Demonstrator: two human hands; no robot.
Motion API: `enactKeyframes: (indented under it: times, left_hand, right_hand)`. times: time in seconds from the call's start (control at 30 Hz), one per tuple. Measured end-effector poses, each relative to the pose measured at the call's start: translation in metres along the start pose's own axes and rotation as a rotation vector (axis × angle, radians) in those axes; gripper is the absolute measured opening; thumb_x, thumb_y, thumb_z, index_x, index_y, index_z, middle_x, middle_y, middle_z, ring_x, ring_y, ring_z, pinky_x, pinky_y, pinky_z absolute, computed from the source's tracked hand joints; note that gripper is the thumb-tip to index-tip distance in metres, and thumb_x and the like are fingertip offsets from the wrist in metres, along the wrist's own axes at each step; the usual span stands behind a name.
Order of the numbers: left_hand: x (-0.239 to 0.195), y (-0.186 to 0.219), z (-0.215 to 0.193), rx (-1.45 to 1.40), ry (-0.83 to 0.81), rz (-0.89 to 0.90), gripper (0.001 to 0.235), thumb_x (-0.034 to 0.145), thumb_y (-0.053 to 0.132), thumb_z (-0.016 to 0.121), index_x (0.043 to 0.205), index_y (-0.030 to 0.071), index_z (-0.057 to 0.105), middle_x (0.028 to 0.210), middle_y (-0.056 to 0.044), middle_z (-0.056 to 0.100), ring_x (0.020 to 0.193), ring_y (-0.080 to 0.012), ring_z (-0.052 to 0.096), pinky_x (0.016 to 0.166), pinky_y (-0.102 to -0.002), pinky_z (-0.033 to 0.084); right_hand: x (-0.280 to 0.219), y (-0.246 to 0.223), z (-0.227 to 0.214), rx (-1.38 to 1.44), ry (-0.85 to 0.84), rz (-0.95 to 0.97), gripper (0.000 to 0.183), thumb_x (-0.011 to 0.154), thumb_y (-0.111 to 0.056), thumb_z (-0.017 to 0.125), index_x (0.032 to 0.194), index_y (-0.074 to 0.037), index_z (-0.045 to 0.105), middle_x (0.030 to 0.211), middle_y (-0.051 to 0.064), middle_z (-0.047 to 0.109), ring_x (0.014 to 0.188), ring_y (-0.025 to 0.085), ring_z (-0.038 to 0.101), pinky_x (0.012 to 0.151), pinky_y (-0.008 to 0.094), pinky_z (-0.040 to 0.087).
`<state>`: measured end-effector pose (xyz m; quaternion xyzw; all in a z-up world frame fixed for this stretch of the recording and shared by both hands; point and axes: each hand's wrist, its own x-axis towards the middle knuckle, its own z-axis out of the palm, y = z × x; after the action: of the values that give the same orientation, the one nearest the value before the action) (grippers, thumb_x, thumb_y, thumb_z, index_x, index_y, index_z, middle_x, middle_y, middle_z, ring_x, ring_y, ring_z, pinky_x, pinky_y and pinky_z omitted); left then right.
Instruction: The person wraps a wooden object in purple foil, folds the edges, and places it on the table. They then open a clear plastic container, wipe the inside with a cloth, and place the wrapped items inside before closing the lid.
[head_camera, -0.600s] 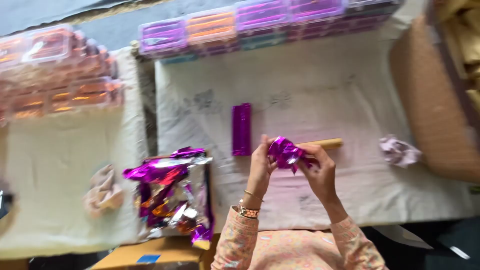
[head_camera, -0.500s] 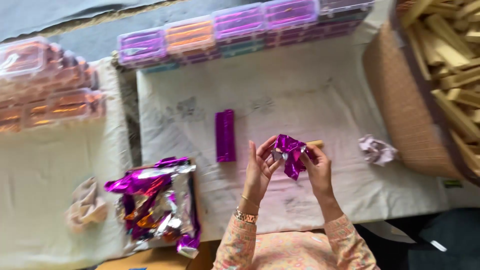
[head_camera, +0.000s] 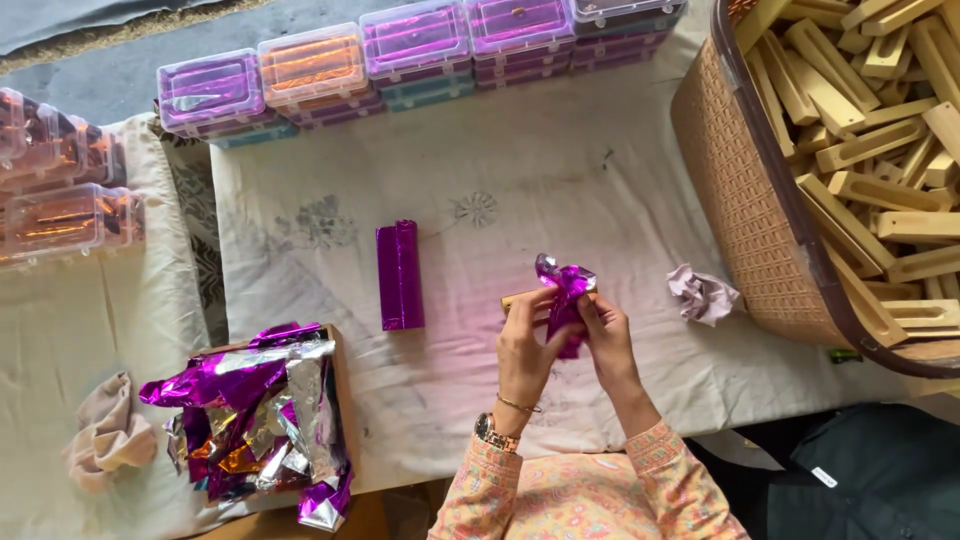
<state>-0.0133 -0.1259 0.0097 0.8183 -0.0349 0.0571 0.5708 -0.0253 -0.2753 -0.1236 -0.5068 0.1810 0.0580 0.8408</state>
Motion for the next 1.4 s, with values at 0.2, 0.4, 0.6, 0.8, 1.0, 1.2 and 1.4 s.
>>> enactKeyframes:
  times: [0.2, 0.4, 0.6, 0.8, 1.0, 1.2, 1.4]
  left_hand:
    - [-0.01, -0.062, -0.003, -0.608, 0.145, -0.264, 0.065, 0.091, -0.006, 0.07, 0.148, 0.008, 0.042, 0.109, -0.012, 0.072, 0.096, -0.0159, 0.074, 0.085, -0.026, 0.063]
    - [-0.035, -0.122, 0.005, -1.105, 0.215, -0.566, 0.049, 0.096, 0.002, 0.066, 0.138, 0.01, 0.042, 0.123, -0.01, 0.068, 0.094, -0.011, 0.068, 0.072, -0.023, 0.053]
    - [-0.026, -0.077, -0.028, -0.346, 0.243, -0.216, 0.041, 0.102, 0.027, 0.065, 0.132, 0.003, 0.049, 0.134, -0.013, 0.061, 0.113, -0.026, 0.067, 0.097, -0.036, 0.058]
    - [-0.007, -0.06, 0.002, 0.019, 0.194, -0.134, 0.068, 0.087, 0.031, 0.078, 0.135, 0.001, 0.041, 0.118, -0.021, 0.058, 0.107, -0.0322, 0.059, 0.089, -0.04, 0.051]
    - [-0.015, -0.044, -0.01, 0.163, 0.219, -0.312, 0.032, 0.096, 0.025, 0.072, 0.114, 0.007, 0.053, 0.086, -0.013, 0.075, 0.076, -0.0277, 0.076, 0.062, -0.038, 0.057]
    - [-0.003, -0.03, -0.008, 0.127, 0.265, -0.179, 0.032, 0.096, 0.023, 0.074, 0.111, 0.008, 0.05, 0.088, -0.013, 0.077, 0.08, -0.0302, 0.078, 0.063, -0.04, 0.057]
    - [0.001, -0.096, -0.045, 0.14, 0.531, -0.159, 0.032, 0.098, 0.025, 0.076, 0.117, 0.008, 0.056, 0.089, -0.009, 0.074, 0.078, -0.0233, 0.072, 0.067, -0.034, 0.059]
  right_hand:
    - [0.006, -0.012, -0.012, 0.245, 0.037, 0.088, 0.028, 0.105, -0.025, 0.056, 0.123, -0.007, 0.069, 0.106, 0.003, 0.075, 0.085, 0.011, 0.071, 0.075, 0.029, 0.058]
    - [0.018, 0.015, -0.015, 0.464, 0.086, 0.333, 0.031, 0.107, -0.027, 0.05, 0.123, -0.007, 0.067, 0.11, 0.004, 0.073, 0.091, 0.012, 0.071, 0.081, 0.03, 0.061]
    - [0.014, 0.024, -0.034, 0.242, 0.091, 0.126, 0.032, 0.112, -0.036, 0.054, 0.116, -0.008, 0.07, 0.085, -0.002, 0.069, 0.065, 0.006, 0.059, 0.055, 0.023, 0.049]
    - [0.001, -0.006, 0.004, 0.225, 0.024, 0.195, 0.037, 0.105, -0.041, 0.053, 0.113, -0.008, 0.069, 0.081, -0.003, 0.069, 0.062, 0.006, 0.06, 0.055, 0.022, 0.05]
    - [0.004, 0.01, 0.008, 0.23, 0.31, 0.14, 0.061, 0.098, -0.061, 0.044, 0.131, -0.012, 0.058, 0.116, 0.005, 0.067, 0.099, 0.016, 0.064, 0.082, 0.032, 0.053]
    - [-0.001, 0.017, 0.026, -0.212, 0.028, -0.394, 0.065, 0.097, -0.026, 0.068, 0.148, -0.011, 0.031, 0.139, 0.012, 0.053, 0.126, 0.018, 0.053, 0.104, 0.034, 0.044]
    - [0.032, -0.002, -0.051, 0.153, 0.258, -0.132, 0.036, 0.099, -0.001, 0.065, 0.133, -0.006, 0.055, 0.115, 0.014, 0.071, 0.091, 0.017, 0.067, 0.074, 0.027, 0.056]
